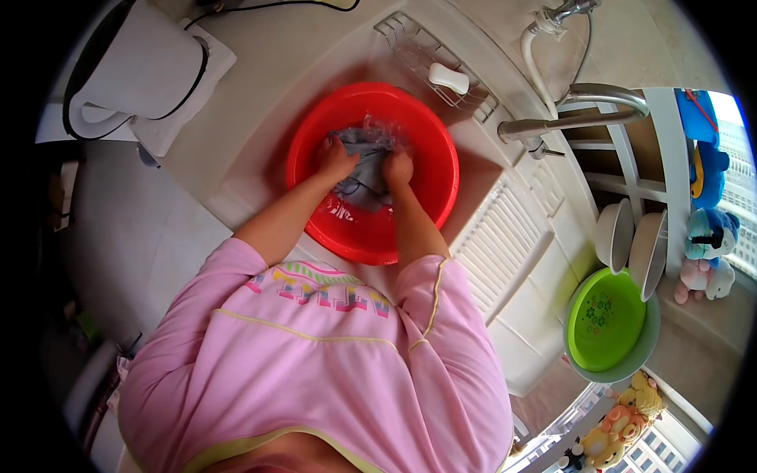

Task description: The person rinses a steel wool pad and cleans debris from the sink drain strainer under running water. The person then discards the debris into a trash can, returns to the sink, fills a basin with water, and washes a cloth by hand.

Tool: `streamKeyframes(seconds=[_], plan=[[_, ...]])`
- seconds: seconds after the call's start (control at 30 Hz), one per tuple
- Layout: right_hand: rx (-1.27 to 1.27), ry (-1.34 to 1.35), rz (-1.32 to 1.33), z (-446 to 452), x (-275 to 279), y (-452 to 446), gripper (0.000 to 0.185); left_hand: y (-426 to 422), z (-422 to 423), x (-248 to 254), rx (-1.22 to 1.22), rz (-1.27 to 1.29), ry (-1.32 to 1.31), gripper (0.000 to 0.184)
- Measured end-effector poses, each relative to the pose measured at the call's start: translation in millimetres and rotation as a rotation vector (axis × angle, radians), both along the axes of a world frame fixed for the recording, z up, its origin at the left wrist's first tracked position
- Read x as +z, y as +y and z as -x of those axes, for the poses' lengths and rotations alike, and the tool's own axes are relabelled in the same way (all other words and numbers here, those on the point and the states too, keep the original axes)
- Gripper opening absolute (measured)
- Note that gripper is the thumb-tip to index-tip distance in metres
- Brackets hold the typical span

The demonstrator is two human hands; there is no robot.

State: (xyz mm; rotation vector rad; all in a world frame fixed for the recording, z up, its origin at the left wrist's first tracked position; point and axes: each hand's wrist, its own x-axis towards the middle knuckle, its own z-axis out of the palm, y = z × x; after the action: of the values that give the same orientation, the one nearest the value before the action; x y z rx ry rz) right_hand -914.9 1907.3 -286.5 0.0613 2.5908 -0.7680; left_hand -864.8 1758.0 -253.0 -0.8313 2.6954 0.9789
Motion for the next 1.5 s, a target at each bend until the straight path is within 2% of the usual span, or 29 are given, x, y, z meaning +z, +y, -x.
streamKeyframes(seconds=[0.03, 0.1, 0.13, 0.23, 0.27, 0.33, 0.37, 0.4, 0.43, 0.47, 0.5, 0.57, 0.6, 0.63, 0.7, 0.77, 0.8, 0.83, 0.9, 0.93, 0.97, 1.03, 1.07, 1.13, 1.23, 1.27, 1.37, 1.4, 1.5], plan=[[0.146, 0.158, -0.072, -7, -3, -4, 0.037, 3, 3, -4, 0.053, -0.016, 0.029, 0.075], [0.433, 0.461, -0.224, -38, 9, -17, 0.036, -2, 7, -16, 0.016, -0.223, 0.177, 0.074], [0.588, 0.317, -0.021, -37, 18, -10, 0.038, -5, 9, -21, -0.001, -0.325, 0.255, 0.074], [0.178, 0.082, 0.217, -14, 20, 22, 0.049, -5, 5, -25, 0.043, -0.535, 0.14, 0.071], [0.044, 0.008, 0.297, -7, 20, 24, 0.053, -5, 6, -16, 0.145, -0.704, 0.01, 0.071], [-0.13, 0.025, 0.158, -18, 19, -3, 0.043, -1, 3, 8, 0.356, -1.036, -0.258, 0.07], [-0.222, 0.03, 0.086, -26, 20, -12, 0.039, -1, 3, 4, 0.37, -1.211, -0.32, 0.072], [-0.121, 0.123, 0.327, -31, 25, -14, 0.035, 0, 5, -3, 0.382, -1.387, -0.38, 0.073], [-0.072, 0.139, 0.376, -36, 31, -15, 0.034, 1, 8, -10, 0.391, -1.566, -0.439, 0.075], [-0.023, 0.15, 0.421, -47, 65, -25, 0.032, -7, 7, 14, 0.382, -1.686, -0.442, 0.082], [0.027, 0.156, 0.466, -60, 99, -35, 0.031, -9, 6, 20, 0.347, -1.753, -0.392, 0.081], [0.289, 0.235, 0.294, -87, 153, -51, 0.03, -14, 8, 29, 0.274, -1.874, -0.282, 0.08], [0.342, 0.287, 0.319, -98, 159, -58, 0.028, -5, 3, 65, 0.477, -1.786, -0.289, 0.067], [0.418, 0.216, 0.107, -102, 167, -63, 0.024, 0, 1, 42, 0.351, -1.95, -0.21, 0.059], [0.409, 0.39, 0.009, -91, 147, -64, 0.024, 13, 0, -52, 0.065, -2.254, -0.025, 0.045], [0.235, 0.559, 0.037, -60, 129, -54, 0.024, 22, -2, -43, 0.175, -2.187, -0.094, 0.037], [0.167, 0.562, -0.016, -39, 109, -42, 0.025, 24, 1, 16, 0.408, -1.949, -0.244, 0.036], [0.097, 0.565, -0.064, -18, 88, -29, 0.026, 24, 4, 51, 0.619, -1.686, -0.378, 0.035], [0.134, 0.433, -0.08, 12, 72, -10, 0.031, 21, 10, 54, 0.55, -1.982, -0.181, 0.035], [0.021, 0.301, 0.189, 17, 71, -2, 0.039, 21, 11, 54, 0.513, -2.13, -0.076, 0.035], [-0.128, 0.278, 0.528, 27, 51, 7, 0.05, 12, 14, 62, 0.415, -2.273, -0.021, 0.035], [-0.335, -0.034, 0.822, 32, 13, 26, 0.059, -5, 19, 61, 0.308, -2.462, 0.262, 0.034], [-0.171, -0.059, 0.781, 27, 10, 19, 0.061, -12, 27, 52, 0.508, -2.262, 0.348, 0.035], [0.36, 0.192, 0.061, -6, 11, -1, 0.06, -14, 33, 23, 0.86, -1.821, 0.481, 0.037], [0.976, 0.288, -0.23, -38, 56, -23, 0.052, -11, 25, -10, 0.613, -0.916, 0.174, 0.042], [1.004, 0.215, -0.267, -29, 57, -19, 0.045, -12, 22, -16, 0.611, -0.969, 0.093, 0.045], [0.168, 0.016, -0.076, -16, 25, -13, 0.042, -17, 18, 7, 0.686, -1.061, -0.007, 0.045], [-0.096, 0.091, -0.143, -21, 22, -17, 0.036, -17, 20, 6, 0.675, -1.037, -0.02, 0.046], [0.566, 0.033, -0.407, -40, 22, -11, 0.038, -12, 20, -15, 0.619, -0.953, -0.03, 0.046]])
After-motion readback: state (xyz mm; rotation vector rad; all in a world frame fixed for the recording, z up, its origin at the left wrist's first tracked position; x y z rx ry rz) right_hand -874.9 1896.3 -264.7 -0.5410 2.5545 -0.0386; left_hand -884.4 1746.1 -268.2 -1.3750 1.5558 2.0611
